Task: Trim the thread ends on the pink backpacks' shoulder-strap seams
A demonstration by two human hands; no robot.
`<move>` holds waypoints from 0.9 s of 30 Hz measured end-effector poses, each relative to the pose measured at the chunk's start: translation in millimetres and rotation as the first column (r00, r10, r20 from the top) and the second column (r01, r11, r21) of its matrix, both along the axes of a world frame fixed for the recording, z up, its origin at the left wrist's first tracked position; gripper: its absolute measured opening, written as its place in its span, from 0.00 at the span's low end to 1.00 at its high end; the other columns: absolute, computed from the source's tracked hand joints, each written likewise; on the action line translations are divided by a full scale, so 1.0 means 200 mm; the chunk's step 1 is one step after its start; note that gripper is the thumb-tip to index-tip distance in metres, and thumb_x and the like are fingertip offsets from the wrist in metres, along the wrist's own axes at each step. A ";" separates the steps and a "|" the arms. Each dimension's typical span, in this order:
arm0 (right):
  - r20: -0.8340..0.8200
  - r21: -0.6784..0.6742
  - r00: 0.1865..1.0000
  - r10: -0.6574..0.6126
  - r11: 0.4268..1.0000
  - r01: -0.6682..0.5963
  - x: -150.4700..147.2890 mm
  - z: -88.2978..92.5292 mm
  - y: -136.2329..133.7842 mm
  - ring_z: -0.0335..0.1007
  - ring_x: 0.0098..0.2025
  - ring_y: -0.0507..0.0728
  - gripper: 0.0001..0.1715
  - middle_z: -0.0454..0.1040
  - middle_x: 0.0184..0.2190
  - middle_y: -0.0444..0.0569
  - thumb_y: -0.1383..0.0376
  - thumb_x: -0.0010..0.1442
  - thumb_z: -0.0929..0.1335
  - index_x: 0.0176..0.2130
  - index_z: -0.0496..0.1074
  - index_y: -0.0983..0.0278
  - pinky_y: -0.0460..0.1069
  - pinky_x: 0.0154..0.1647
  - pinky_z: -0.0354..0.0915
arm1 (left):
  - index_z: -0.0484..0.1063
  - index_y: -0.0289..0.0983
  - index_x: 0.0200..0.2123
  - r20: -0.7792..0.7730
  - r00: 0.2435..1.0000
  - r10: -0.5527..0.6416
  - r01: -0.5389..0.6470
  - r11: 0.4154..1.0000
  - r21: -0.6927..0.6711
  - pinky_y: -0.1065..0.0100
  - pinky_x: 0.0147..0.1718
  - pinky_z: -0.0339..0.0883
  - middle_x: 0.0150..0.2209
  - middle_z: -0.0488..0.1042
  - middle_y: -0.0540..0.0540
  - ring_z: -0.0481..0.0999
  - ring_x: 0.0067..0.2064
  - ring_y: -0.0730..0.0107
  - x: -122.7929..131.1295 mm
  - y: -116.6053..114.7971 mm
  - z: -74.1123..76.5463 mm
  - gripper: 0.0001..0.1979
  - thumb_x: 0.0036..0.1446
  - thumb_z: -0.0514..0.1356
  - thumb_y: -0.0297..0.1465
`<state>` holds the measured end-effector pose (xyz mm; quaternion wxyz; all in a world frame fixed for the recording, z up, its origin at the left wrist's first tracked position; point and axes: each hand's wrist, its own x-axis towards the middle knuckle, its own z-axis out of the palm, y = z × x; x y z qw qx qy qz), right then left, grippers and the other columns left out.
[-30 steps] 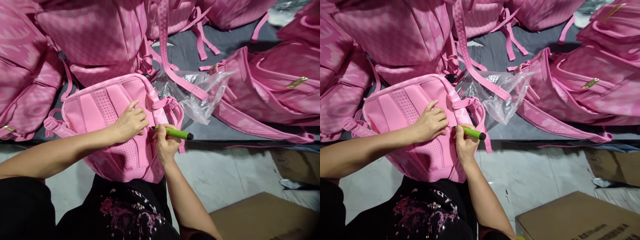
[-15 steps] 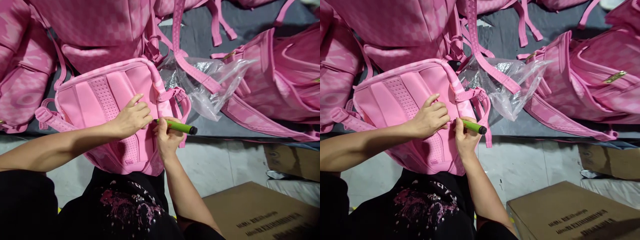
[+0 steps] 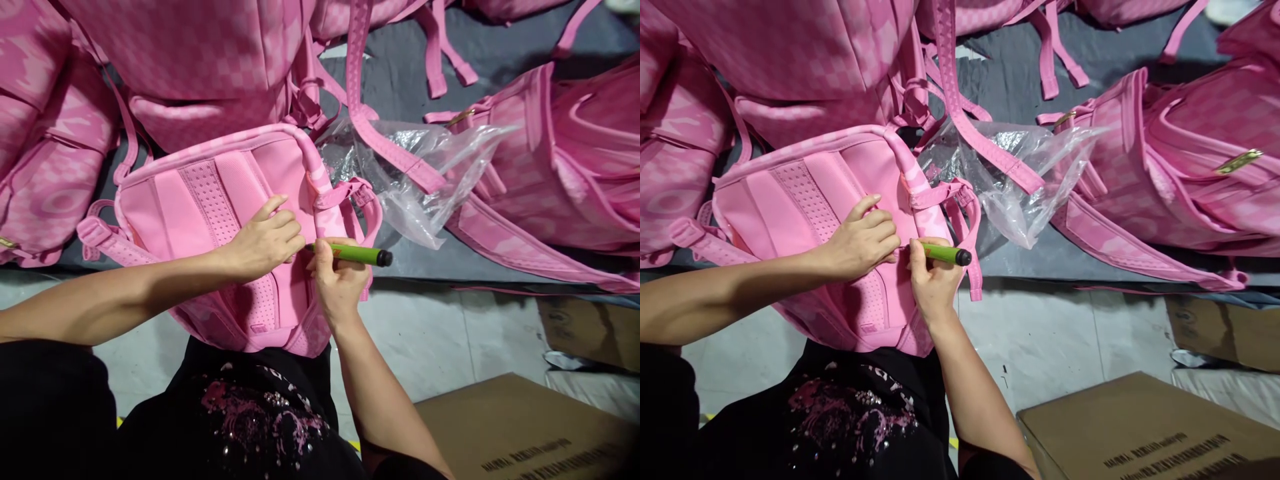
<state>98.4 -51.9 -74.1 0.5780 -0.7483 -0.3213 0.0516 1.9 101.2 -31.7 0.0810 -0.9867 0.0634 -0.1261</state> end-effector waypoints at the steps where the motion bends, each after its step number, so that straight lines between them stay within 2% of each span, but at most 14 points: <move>1: -0.002 -0.004 1.000 0.004 1.000 -0.004 0.00 0.00 0.00 0.72 0.21 0.53 0.13 0.74 0.23 0.43 0.55 0.68 0.68 0.36 0.73 0.62 0.51 0.25 0.70 | 0.74 0.39 0.37 0.013 1.000 -0.004 0.004 1.000 0.003 0.48 0.65 0.59 0.34 0.75 0.48 0.73 0.44 0.61 0.00 0.00 0.00 0.13 0.71 0.52 0.34; 4: -0.037 0.015 0.999 0.024 1.000 -0.023 0.00 -0.01 -0.01 0.73 0.22 0.54 0.12 0.74 0.23 0.43 0.56 0.67 0.69 0.39 0.74 0.62 0.51 0.26 0.70 | 0.74 0.37 0.37 0.026 1.000 -0.006 0.006 1.000 0.006 0.49 0.62 0.59 0.33 0.75 0.47 0.72 0.42 0.60 0.01 0.00 0.01 0.12 0.70 0.54 0.35; 6: -0.048 0.005 0.998 0.034 0.999 -0.033 0.01 -0.01 -0.02 0.72 0.21 0.54 0.12 0.73 0.22 0.42 0.56 0.67 0.69 0.38 0.73 0.62 0.51 0.27 0.70 | 0.74 0.36 0.36 -0.012 0.999 -0.033 0.033 0.999 -0.003 0.53 0.55 0.62 0.33 0.76 0.46 0.72 0.41 0.60 0.02 0.01 0.05 0.13 0.68 0.59 0.39; 10: -0.120 0.014 0.990 0.070 0.998 -0.069 0.03 0.00 -0.02 0.73 0.23 0.54 0.15 0.76 0.25 0.44 0.54 0.67 0.68 0.39 0.74 0.63 0.50 0.27 0.71 | 0.75 0.35 0.35 -0.221 0.970 -0.102 0.094 0.994 -0.048 0.59 0.42 0.61 0.34 0.78 0.44 0.74 0.39 0.60 0.07 0.07 0.17 0.16 0.62 0.65 0.43; 12: -0.071 -0.020 0.993 0.091 0.995 -0.093 0.04 0.01 -0.02 0.74 0.23 0.56 0.17 0.76 0.24 0.46 0.53 0.66 0.68 0.37 0.74 0.64 0.51 0.26 0.71 | 0.76 0.33 0.36 -0.319 0.945 -0.064 0.054 0.998 -0.041 0.59 0.41 0.60 0.36 0.80 0.42 0.76 0.40 0.59 0.10 0.11 0.24 0.17 0.59 0.68 0.43; 14: -0.006 -0.049 0.996 0.087 0.995 -0.087 0.05 0.03 -0.03 0.73 0.22 0.57 0.18 0.76 0.22 0.46 0.53 0.66 0.67 0.34 0.74 0.64 0.51 0.25 0.70 | 0.77 0.32 0.36 -0.375 0.927 0.023 -0.039 0.999 -0.033 0.60 0.39 0.60 0.36 0.81 0.41 0.77 0.39 0.58 0.11 0.14 0.32 0.19 0.55 0.71 0.43; 16: 0.046 0.007 0.994 0.096 0.995 -0.096 0.03 0.06 -0.04 0.78 0.27 0.58 0.16 0.80 0.28 0.50 0.54 0.67 0.67 0.40 0.76 0.64 0.53 0.29 0.75 | 0.77 0.33 0.34 -0.379 0.921 0.088 -0.110 0.993 -0.036 0.61 0.38 0.60 0.34 0.81 0.42 0.78 0.37 0.60 0.10 0.13 0.40 0.18 0.54 0.71 0.43; 18: 0.176 0.118 0.979 0.101 0.985 -0.123 -0.01 0.12 -0.06 0.82 0.38 0.60 0.15 0.83 0.39 0.53 0.57 0.68 0.67 0.48 0.76 0.63 0.55 0.39 0.79 | 0.76 0.35 0.32 -0.350 0.931 0.107 -0.130 0.991 -0.043 0.62 0.36 0.60 0.33 0.81 0.45 0.78 0.35 0.62 0.04 0.07 0.50 0.17 0.57 0.69 0.44; 20: 0.361 0.216 0.930 0.071 0.964 -0.157 -0.07 0.22 -0.08 0.81 0.45 0.61 0.16 0.82 0.46 0.54 0.62 0.67 0.68 0.54 0.75 0.62 0.57 0.46 0.78 | 0.75 0.36 0.32 -0.299 0.948 0.109 -0.132 0.990 -0.056 0.62 0.36 0.60 0.32 0.81 0.47 0.78 0.35 0.63 -0.08 -0.04 0.61 0.17 0.61 0.66 0.44; 24: 0.579 0.329 0.814 0.058 0.896 -0.298 -0.19 0.46 -0.16 0.81 0.41 0.60 0.28 0.82 0.45 0.51 0.69 0.64 0.70 0.62 0.70 0.55 0.54 0.41 0.76 | 0.71 0.36 0.29 -0.136 0.977 0.167 -0.188 0.970 -0.157 0.63 0.31 0.58 0.27 0.77 0.49 0.75 0.29 0.66 -0.34 -0.29 0.83 0.17 0.61 0.65 0.43; 26: 0.657 0.308 0.749 0.088 0.875 -0.372 -0.21 0.53 -0.18 0.79 0.37 0.59 0.31 0.82 0.40 0.49 0.69 0.63 0.71 0.63 0.69 0.55 0.53 0.39 0.74 | 0.71 0.37 0.27 -0.075 0.966 0.247 -0.258 0.939 -0.228 0.64 0.28 0.57 0.24 0.75 0.50 0.73 0.26 0.68 -0.43 -0.36 0.86 0.19 0.61 0.65 0.45; 27: 0.685 0.276 0.719 0.116 0.872 -0.404 -0.20 0.54 -0.19 0.79 0.36 0.59 0.30 0.82 0.39 0.48 0.69 0.63 0.71 0.63 0.69 0.55 0.53 0.38 0.73 | 0.71 0.37 0.27 -0.067 0.955 0.289 -0.296 0.919 -0.260 0.65 0.27 0.56 0.23 0.75 0.50 0.73 0.25 0.68 -0.46 -0.37 0.85 0.20 0.61 0.65 0.46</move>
